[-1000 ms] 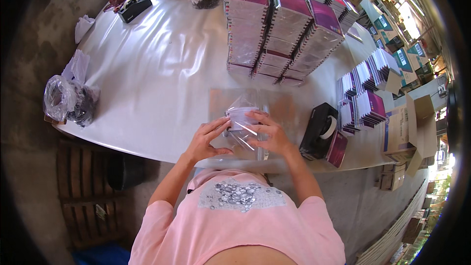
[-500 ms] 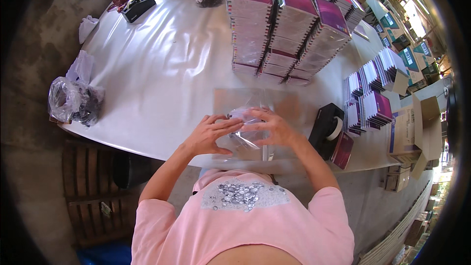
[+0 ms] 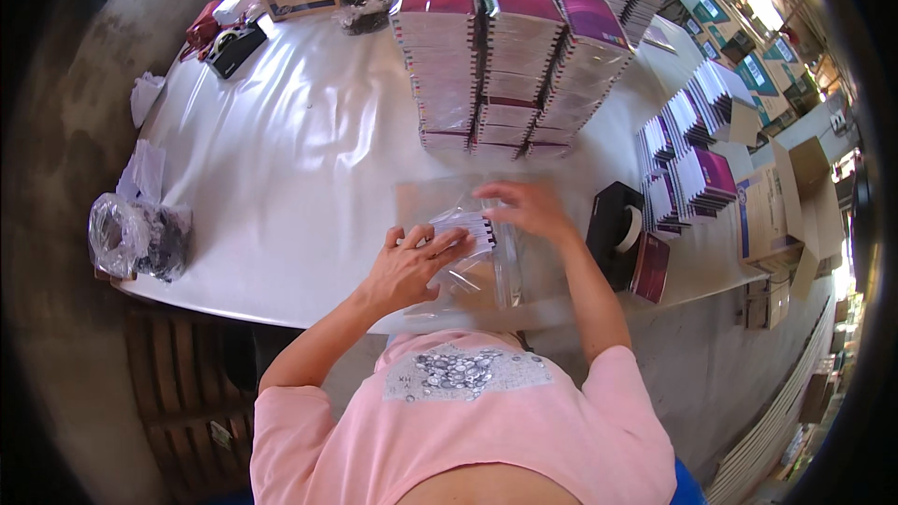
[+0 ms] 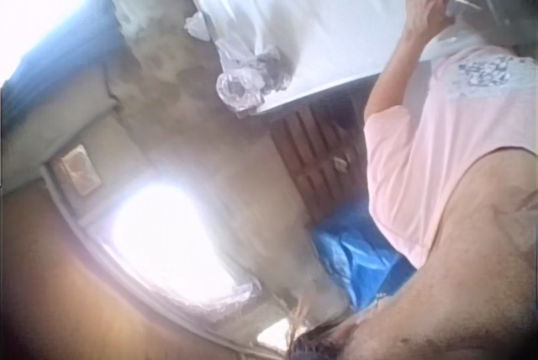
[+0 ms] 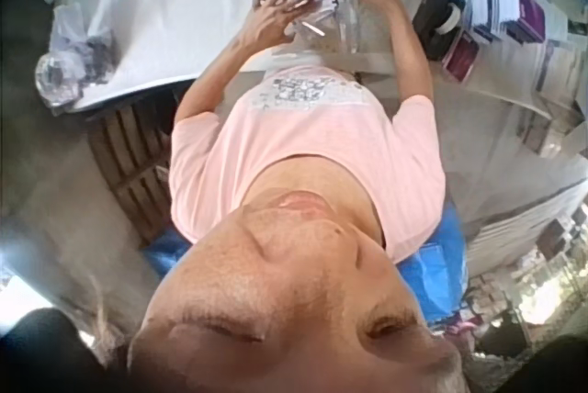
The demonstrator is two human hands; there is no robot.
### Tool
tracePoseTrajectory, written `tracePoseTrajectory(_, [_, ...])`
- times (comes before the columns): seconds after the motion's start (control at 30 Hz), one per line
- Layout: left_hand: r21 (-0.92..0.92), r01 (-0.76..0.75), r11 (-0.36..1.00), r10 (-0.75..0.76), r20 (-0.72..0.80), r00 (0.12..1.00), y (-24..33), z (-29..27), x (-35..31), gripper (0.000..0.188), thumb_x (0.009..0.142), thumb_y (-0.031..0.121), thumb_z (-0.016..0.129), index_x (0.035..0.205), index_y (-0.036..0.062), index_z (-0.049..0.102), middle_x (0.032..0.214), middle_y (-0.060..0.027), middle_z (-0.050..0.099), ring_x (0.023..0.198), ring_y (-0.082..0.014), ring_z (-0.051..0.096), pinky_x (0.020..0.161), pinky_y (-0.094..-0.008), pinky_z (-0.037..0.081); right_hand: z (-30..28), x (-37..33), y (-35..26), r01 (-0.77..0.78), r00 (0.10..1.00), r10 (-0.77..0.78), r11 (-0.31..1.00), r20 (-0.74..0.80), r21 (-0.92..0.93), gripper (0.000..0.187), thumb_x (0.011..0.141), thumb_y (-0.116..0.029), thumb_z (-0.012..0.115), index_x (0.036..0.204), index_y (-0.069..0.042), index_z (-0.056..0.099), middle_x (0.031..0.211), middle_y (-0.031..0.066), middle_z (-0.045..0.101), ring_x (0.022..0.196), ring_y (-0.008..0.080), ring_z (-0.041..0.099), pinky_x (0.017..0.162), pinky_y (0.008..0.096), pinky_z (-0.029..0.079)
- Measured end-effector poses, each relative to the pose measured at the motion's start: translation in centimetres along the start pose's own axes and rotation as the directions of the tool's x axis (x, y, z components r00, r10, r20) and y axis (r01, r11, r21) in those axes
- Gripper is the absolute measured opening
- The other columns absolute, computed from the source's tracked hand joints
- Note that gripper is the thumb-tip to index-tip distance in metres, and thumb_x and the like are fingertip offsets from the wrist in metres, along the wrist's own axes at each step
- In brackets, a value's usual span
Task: The person places spiral notebooks into clear plastic bags by hand and seals the bags with pieces of tape from a desk dispenser.
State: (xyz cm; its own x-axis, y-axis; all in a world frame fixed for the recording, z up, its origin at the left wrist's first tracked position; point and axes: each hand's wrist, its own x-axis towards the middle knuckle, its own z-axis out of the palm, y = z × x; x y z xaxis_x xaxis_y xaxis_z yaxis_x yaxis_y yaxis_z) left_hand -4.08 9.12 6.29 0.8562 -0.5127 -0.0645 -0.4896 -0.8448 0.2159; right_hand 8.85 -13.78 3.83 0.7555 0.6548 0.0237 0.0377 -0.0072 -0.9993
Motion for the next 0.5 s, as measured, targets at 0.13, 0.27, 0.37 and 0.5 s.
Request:
tracePoseTrajectory(0.13, [-0.026,-0.037,0.999,0.038,0.034,0.999,-0.4,-0.5,0.1,0.089,0.061,0.024,0.074,0.140,0.0294,0.033,0.139,0.0050,0.038,0.126,-0.0165,0.037,0.094,-0.0497,0.030,2.7,3.6,-0.5,-0.145,0.980,0.179,0.944,0.092,-0.295,0.016,0.077,-0.008,0.066,0.092,-0.003,0.069,0.101,0.0076,0.066,0.093,0.0133,0.060,0.082,0.0280,0.047])
tracePoseTrajectory(0.27, [-0.033,-0.123,0.992,0.123,-0.014,0.992,-0.8,-0.6,0.6,0.089,0.061,0.024,0.074,0.140,0.0275,0.033,0.139,0.0025,0.038,0.129,-0.0146,0.034,0.096,-0.0519,0.030,3.0,4.6,-0.7,0.203,0.970,-0.212,0.975,-0.115,-0.090,0.020,0.074,-0.005,0.070,0.094,-0.001,0.066,0.089,0.0074,0.068,0.077,0.0105,0.062,0.072,0.0259,0.050])
tracePoseTrajectory(0.37, [-0.111,-0.149,0.983,0.151,0.013,0.988,-1.3,-0.8,0.9,0.089,0.061,0.024,0.074,0.139,0.0295,0.034,0.141,0.0019,0.036,0.131,-0.0157,0.032,0.097,-0.0535,0.028,2.5,2.2,-2.9,0.361,0.703,-0.124,0.911,-0.700,0.201,0.018,0.075,-0.006,0.071,0.091,-0.003,0.065,0.077,0.0034,0.064,0.067,0.0080,0.057,0.060,0.0218,0.044])
tracePoseTrajectory(0.5, [-0.108,-0.097,0.989,0.106,0.083,0.991,-2.4,-1.0,1.2,0.093,0.057,0.025,0.077,0.138,0.0342,0.034,0.148,0.0030,0.025,0.136,-0.0183,0.025,0.102,-0.0580,0.021,-1.4,-7.3,-3.7,-0.107,0.499,-0.079,0.983,-0.863,-0.152,0.020,0.079,-0.009,0.069,0.097,-0.006,0.063,0.080,0.0023,0.060,0.070,0.0079,0.054,0.061,0.0214,0.041])
